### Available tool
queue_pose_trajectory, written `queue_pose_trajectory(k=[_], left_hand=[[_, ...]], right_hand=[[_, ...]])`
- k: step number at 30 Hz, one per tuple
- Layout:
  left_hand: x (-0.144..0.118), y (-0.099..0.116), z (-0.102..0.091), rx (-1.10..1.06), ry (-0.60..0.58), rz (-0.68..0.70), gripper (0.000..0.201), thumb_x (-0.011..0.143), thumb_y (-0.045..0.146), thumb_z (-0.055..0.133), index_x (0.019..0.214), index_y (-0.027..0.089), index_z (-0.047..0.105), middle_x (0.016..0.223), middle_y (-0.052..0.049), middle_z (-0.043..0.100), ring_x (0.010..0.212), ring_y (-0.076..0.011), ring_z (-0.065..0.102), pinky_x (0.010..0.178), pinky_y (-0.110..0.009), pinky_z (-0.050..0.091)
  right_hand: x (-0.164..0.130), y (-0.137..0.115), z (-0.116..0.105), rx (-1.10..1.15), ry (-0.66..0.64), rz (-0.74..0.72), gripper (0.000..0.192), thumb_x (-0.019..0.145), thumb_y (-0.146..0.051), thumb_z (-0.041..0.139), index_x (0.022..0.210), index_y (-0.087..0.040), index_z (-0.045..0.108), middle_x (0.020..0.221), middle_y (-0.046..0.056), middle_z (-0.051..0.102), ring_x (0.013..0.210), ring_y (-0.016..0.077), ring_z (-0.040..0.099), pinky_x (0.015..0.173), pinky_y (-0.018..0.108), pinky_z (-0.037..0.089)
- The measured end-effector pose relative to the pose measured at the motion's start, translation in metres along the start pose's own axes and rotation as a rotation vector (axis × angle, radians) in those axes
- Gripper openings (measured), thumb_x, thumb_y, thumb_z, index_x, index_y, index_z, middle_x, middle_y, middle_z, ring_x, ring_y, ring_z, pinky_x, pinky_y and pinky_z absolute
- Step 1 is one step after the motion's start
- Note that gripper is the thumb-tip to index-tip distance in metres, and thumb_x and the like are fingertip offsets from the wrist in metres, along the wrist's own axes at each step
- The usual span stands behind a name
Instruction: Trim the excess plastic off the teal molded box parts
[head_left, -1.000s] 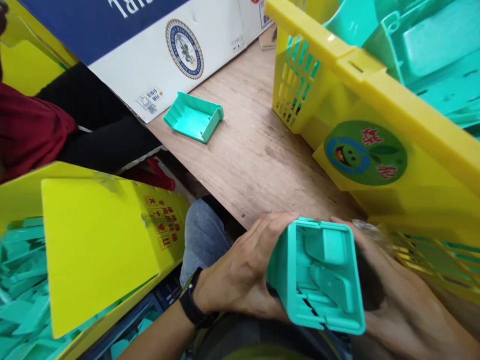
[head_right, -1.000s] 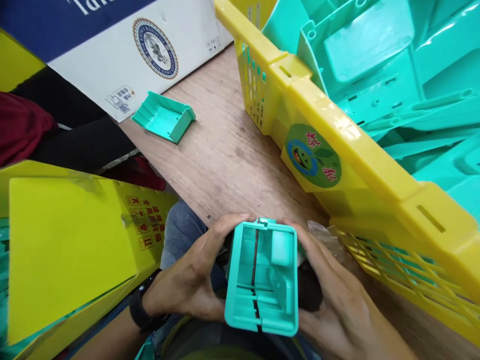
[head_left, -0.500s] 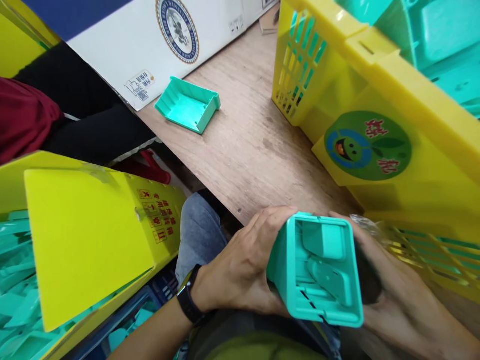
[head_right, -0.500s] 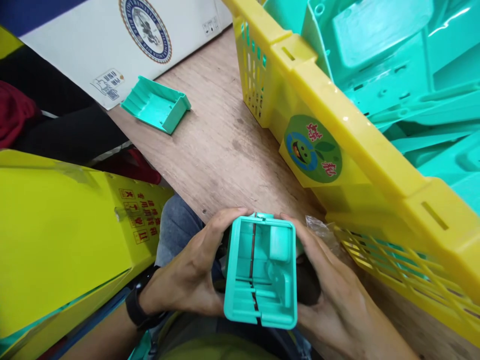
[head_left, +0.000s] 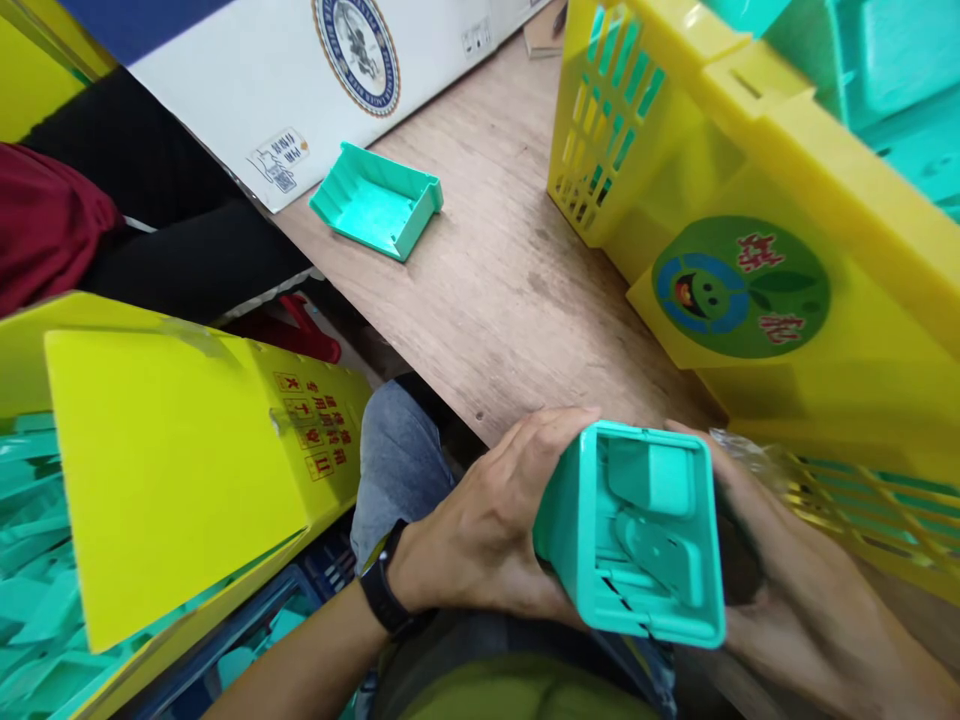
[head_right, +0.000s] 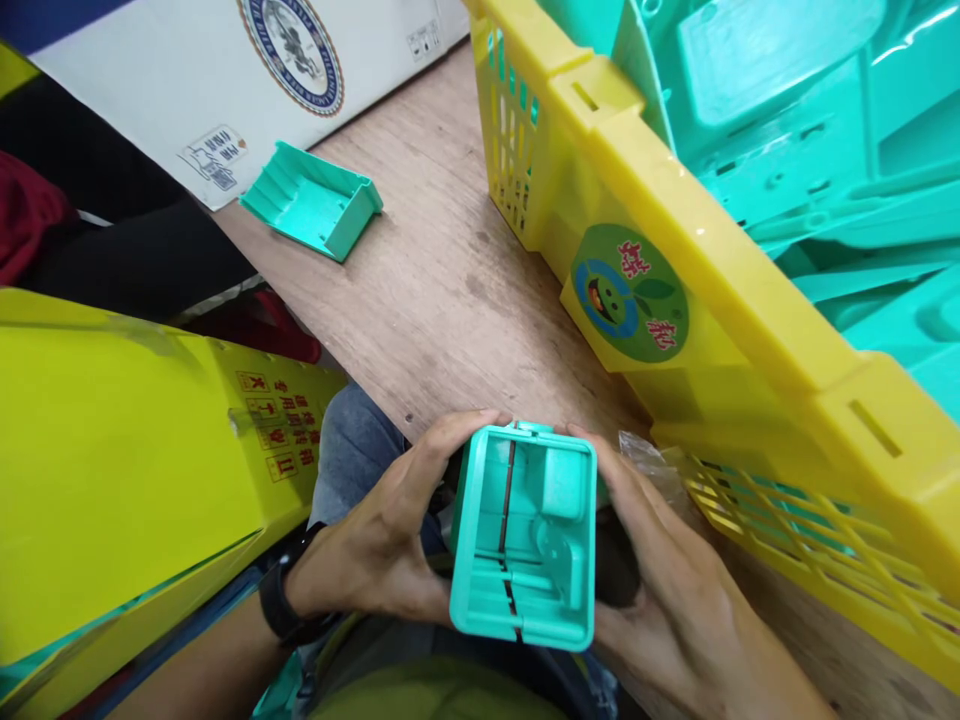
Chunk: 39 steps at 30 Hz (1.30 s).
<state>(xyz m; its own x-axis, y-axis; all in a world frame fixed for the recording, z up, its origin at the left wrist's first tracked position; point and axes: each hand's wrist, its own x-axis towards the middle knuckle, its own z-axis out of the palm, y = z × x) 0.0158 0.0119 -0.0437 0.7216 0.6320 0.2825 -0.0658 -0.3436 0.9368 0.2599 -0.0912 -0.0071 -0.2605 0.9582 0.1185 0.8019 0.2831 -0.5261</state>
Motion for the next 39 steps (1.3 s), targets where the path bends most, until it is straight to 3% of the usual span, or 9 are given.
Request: queue_pose_trajectory(k=[2,5,10,12,18,23,29,35,39], left_hand=[[0.001,0.001,0.0,0.011,-0.012,0.012,0.1,0.09,0.052,0.082,0.166,0.018,0.026,0.154,-0.018,0.056,0.149,-0.0294,0.053,0.13,-0.043,0.043],[0.001,0.004,0.0,0.019,-0.025,0.016,0.101,0.091,0.049,0.083,0.166,0.018,0.024,0.155,-0.019,0.055,0.148,-0.0309,0.053,0.129,-0.045,0.045],[0.001,0.001,-0.001,0.007,-0.039,0.044,0.111,0.083,0.049,0.09,0.166,0.016,0.023,0.153,-0.021,0.055,0.147,-0.0333,0.054,0.129,-0.047,0.045],[0.001,-0.001,-0.001,-0.008,-0.045,0.066,0.116,0.081,0.051,0.092,0.167,0.016,0.022,0.154,-0.022,0.055,0.147,-0.0344,0.054,0.129,-0.048,0.045],[0.003,-0.004,0.0,0.011,-0.052,0.075,0.111,0.084,0.055,0.086,0.167,0.017,0.024,0.152,-0.021,0.057,0.146,-0.0368,0.056,0.128,-0.052,0.048],[0.004,-0.002,-0.001,0.026,-0.067,0.062,0.106,0.088,0.055,0.081,0.167,0.019,0.021,0.153,-0.021,0.056,0.145,-0.0396,0.056,0.126,-0.056,0.049],[0.006,-0.004,-0.002,0.026,-0.064,0.049,0.102,0.088,0.051,0.084,0.164,0.016,0.027,0.147,-0.02,0.06,0.143,-0.0326,0.057,0.128,-0.048,0.048],[0.005,-0.009,-0.001,-0.006,-0.041,0.043,0.104,0.083,0.057,0.087,0.161,0.016,0.033,0.145,-0.019,0.062,0.137,-0.033,0.061,0.123,-0.047,0.052],[0.008,-0.008,-0.001,-0.005,-0.055,0.04,0.1,0.083,0.055,0.086,0.159,0.016,0.035,0.141,-0.018,0.064,0.133,-0.0321,0.063,0.117,-0.045,0.055]], right_hand=[[0.0,0.0,-0.001,-0.012,0.002,-0.01,0.081,0.106,-0.04,0.057,0.17,-0.011,0.016,0.172,0.004,0.026,0.155,0.0108,0.037,0.121,0.021,0.04],[-0.001,0.0,0.0,-0.009,0.001,-0.006,0.083,0.104,-0.043,0.06,0.169,-0.008,0.021,0.17,0.01,0.032,0.153,0.0137,0.042,0.121,0.024,0.042],[-0.001,-0.004,0.002,-0.009,0.032,0.055,0.085,0.102,-0.052,0.063,0.169,-0.016,0.025,0.158,0.013,0.058,0.142,0.0235,0.06,0.112,0.033,0.056],[-0.001,-0.006,0.002,-0.015,0.029,0.075,0.085,0.101,-0.049,0.063,0.17,-0.019,0.024,0.155,0.013,0.062,0.138,0.0262,0.064,0.111,0.036,0.057],[-0.003,-0.006,0.0,-0.022,0.023,0.067,0.086,0.103,-0.055,0.06,0.171,-0.02,0.021,0.153,0.015,0.063,0.134,0.0282,0.067,0.109,0.035,0.06],[-0.006,-0.004,0.002,0.022,-0.002,0.116,0.083,0.102,-0.053,0.062,0.17,-0.026,0.024,0.157,0.005,0.061,0.138,0.0222,0.064,0.113,0.026,0.053],[-0.012,-0.002,0.005,0.07,-0.011,0.141,0.083,0.101,-0.047,0.066,0.17,-0.025,0.026,0.163,0.0,0.054,0.143,0.0196,0.059,0.118,0.021,0.049],[-0.014,0.0,0.004,0.09,-0.019,0.149,0.086,0.099,-0.047,0.067,0.171,-0.026,0.023,0.164,-0.002,0.052,0.143,0.022,0.059,0.117,0.025,0.053],[-0.011,0.0,0.005,0.077,-0.017,0.136,0.086,0.099,-0.045,0.067,0.17,-0.025,0.025,0.161,0.004,0.057,0.14,0.0253,0.062,0.114,0.029,0.057]])
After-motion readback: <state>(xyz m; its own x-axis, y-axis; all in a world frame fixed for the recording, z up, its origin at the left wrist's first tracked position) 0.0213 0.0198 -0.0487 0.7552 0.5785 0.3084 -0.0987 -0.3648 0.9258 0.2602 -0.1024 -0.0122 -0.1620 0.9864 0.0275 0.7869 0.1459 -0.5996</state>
